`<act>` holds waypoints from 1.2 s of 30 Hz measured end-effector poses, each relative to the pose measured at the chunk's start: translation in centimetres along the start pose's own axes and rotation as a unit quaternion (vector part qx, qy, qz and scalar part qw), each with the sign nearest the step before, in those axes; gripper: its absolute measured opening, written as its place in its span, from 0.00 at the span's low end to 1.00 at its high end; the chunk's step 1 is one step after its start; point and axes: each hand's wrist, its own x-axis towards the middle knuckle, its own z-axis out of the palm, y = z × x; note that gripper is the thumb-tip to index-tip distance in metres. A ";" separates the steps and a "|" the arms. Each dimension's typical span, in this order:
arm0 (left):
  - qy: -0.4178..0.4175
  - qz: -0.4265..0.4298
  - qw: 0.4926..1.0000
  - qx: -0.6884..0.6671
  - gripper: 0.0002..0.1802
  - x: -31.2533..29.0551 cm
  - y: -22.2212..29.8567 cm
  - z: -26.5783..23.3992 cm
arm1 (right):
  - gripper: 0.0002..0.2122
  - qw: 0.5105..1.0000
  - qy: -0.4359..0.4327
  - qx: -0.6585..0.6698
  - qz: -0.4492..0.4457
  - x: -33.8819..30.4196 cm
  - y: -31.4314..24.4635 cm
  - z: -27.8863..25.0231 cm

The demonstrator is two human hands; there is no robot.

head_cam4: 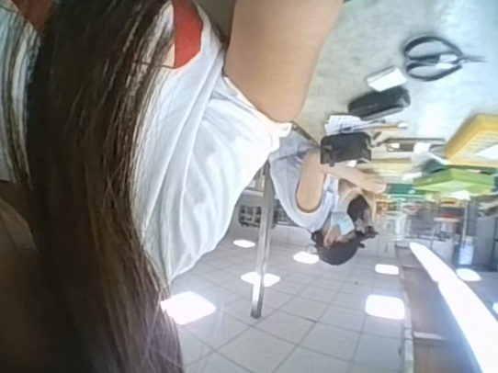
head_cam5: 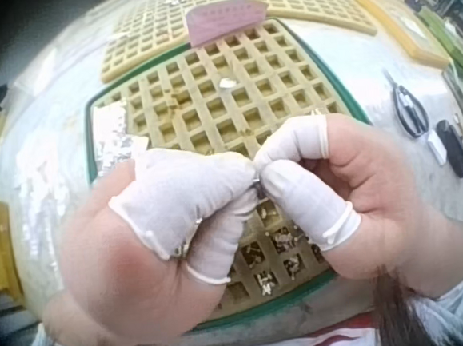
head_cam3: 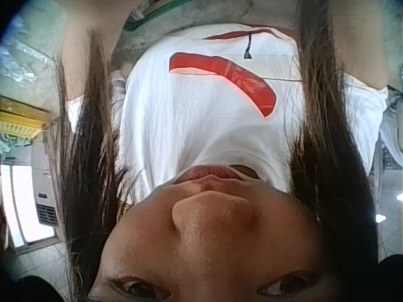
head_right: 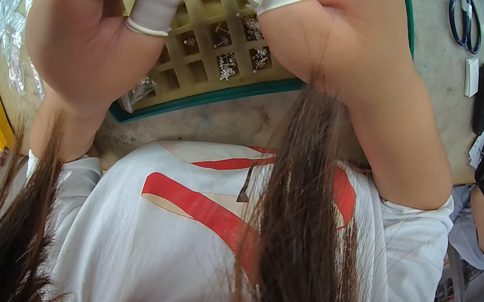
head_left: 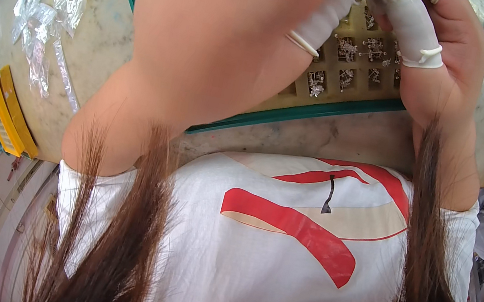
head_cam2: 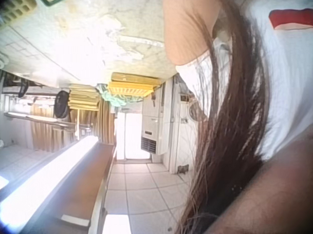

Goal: The person assembles earrings by picking up small jewelry pieces and attaching earring backs to them by hand, then places the assembled earrings into slots of a compartmentalized tray.

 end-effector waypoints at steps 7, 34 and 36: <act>0.058 -0.019 0.996 -0.067 0.07 -0.8 -1.3 0.7 | 0.07 0.997 0.040 -0.004 -0.061 0.4 1.1 0.7; 0.015 -0.050 0.999 -0.001 0.07 -0.3 0.2 -0.3 | 0.09 0.994 0.020 0.039 -0.099 0.7 1.0 0.4; 0.000 -0.047 0.999 0.018 0.07 0.1 0.4 -0.6 | 0.09 0.995 0.020 0.019 -0.092 0.5 1.0 0.4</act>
